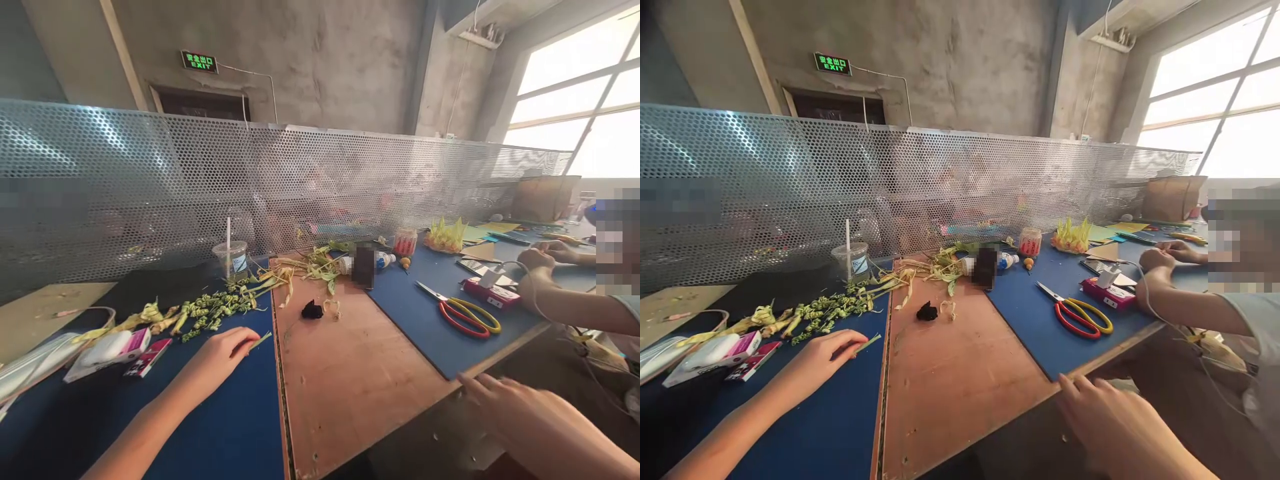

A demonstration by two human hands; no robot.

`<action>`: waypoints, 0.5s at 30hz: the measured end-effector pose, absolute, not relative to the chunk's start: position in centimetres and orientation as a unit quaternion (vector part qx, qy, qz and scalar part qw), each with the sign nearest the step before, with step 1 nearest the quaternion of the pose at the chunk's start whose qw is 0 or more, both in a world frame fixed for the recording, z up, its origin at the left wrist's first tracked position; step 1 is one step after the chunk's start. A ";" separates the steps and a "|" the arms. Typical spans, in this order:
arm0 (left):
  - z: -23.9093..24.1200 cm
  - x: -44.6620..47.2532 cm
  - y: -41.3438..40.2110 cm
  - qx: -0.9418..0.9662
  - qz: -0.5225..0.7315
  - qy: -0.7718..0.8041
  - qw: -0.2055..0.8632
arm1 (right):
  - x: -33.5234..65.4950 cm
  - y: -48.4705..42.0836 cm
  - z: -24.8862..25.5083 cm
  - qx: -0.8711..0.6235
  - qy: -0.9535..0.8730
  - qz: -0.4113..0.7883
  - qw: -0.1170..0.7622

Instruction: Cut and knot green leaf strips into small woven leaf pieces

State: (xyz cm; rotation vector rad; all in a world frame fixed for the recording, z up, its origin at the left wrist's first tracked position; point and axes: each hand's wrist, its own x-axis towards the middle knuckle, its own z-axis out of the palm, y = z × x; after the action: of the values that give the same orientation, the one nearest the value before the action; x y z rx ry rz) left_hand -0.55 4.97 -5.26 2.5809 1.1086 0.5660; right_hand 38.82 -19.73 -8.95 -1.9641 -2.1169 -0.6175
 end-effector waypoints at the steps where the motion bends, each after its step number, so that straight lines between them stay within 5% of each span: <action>1: -5.2 -0.5 4.9 0.892 0.198 0.383 0.135 | 37.8 -17.9 -8.1 -0.660 -0.721 -0.193 0.080; 8: -5.4 -0.6 5.0 0.891 0.203 0.385 0.129 | 32.0 -7.3 -7.8 -0.590 -0.795 -0.014 0.142; 15: -5.6 -0.8 5.0 0.894 0.214 0.370 0.133 | 34.8 -13.1 -11.8 -0.631 -0.751 -0.033 0.193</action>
State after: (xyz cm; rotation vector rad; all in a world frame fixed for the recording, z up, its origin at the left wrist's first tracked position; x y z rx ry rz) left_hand -0.76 5.05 -5.59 2.5939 1.0745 0.6217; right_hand 34.78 -13.10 -11.82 -1.7694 -2.1060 -0.0913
